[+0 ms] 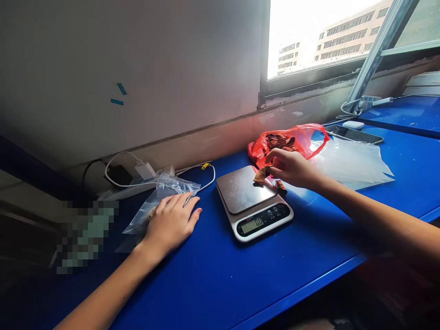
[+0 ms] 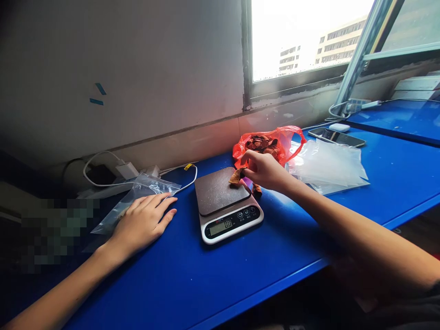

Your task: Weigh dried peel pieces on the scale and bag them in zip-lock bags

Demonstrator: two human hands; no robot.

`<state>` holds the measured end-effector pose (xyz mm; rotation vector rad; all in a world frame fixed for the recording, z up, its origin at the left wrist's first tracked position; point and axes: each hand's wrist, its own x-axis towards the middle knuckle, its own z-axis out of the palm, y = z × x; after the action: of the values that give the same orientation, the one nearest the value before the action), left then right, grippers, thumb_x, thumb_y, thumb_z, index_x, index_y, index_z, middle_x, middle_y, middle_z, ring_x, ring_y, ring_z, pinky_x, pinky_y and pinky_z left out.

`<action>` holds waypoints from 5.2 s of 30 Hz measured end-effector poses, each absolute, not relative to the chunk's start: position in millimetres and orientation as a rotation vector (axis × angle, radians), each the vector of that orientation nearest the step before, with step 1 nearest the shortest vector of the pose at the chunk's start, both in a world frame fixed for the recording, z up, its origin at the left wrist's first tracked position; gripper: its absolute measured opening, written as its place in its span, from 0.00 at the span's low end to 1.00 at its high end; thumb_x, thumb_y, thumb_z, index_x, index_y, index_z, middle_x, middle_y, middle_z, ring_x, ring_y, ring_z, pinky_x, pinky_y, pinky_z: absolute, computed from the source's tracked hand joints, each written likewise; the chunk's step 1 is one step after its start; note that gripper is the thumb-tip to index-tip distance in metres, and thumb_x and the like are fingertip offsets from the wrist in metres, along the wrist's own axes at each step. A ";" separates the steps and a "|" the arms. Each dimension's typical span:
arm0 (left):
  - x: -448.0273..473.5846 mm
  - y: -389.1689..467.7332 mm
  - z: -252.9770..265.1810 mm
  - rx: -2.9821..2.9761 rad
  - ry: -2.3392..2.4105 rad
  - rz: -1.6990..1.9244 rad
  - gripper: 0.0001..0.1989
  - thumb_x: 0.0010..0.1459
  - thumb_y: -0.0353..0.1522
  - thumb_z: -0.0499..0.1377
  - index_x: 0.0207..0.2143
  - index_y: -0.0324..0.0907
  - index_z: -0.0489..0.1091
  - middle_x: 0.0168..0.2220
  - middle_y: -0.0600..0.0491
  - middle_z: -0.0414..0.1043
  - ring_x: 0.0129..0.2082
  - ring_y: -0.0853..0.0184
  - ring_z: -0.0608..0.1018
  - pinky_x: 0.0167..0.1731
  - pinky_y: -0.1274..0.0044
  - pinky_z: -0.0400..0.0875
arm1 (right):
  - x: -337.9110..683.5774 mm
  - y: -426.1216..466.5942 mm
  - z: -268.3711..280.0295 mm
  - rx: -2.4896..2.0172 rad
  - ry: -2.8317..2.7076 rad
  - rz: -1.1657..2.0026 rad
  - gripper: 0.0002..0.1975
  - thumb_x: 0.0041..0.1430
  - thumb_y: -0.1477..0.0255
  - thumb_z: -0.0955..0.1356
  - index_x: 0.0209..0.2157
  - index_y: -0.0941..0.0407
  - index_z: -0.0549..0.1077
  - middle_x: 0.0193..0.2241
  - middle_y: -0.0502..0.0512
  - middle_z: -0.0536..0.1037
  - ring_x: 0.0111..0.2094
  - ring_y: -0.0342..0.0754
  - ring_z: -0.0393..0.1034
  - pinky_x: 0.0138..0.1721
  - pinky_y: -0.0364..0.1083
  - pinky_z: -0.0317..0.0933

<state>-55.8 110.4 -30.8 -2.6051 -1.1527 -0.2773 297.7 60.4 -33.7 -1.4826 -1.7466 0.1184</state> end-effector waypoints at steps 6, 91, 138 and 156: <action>-55.6 110.5 -30.7 -2.592 -1.151 -0.252 0.20 0.66 0.38 0.50 0.51 0.44 0.77 0.55 0.43 0.77 0.55 0.49 0.78 0.55 0.56 0.70 | 293.7 59.7 -34.1 -1.470 -1.747 0.129 0.05 0.58 0.70 0.66 0.32 0.56 0.73 0.22 0.50 0.74 0.23 0.42 0.65 0.26 0.42 0.55; -61.8 114.8 -34.5 -2.560 -1.110 -0.284 0.19 0.66 0.38 0.52 0.51 0.45 0.78 0.53 0.44 0.79 0.53 0.50 0.79 0.53 0.58 0.72 | 379.0 90.0 -45.2 -1.559 -1.622 -0.199 0.11 0.62 0.66 0.65 0.33 0.55 0.77 0.32 0.59 0.81 0.29 0.51 0.75 0.32 0.51 0.68; -59.7 113.4 -31.8 -2.659 -1.103 -0.344 0.19 0.66 0.38 0.51 0.50 0.42 0.77 0.54 0.41 0.78 0.54 0.47 0.78 0.54 0.55 0.70 | 367.0 114.4 -76.2 -1.612 -1.798 -0.198 0.07 0.58 0.65 0.68 0.32 0.54 0.72 0.34 0.60 0.79 0.38 0.56 0.73 0.40 0.54 0.67; 58.1 89.5 -3.1 -3.067 -0.766 -0.519 0.19 0.60 0.24 0.62 0.54 0.44 0.72 0.45 0.52 0.80 0.48 0.58 0.78 0.50 0.66 0.73 | 356.5 113.4 -74.9 -1.622 -1.773 -0.256 0.05 0.58 0.70 0.68 0.34 0.53 0.77 0.38 0.60 0.78 0.41 0.57 0.69 0.46 0.58 0.66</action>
<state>58.1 89.5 -3.1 -3.0667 -0.7661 -0.5193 356.5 113.4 -74.9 -1.6216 -1.7728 -0.2559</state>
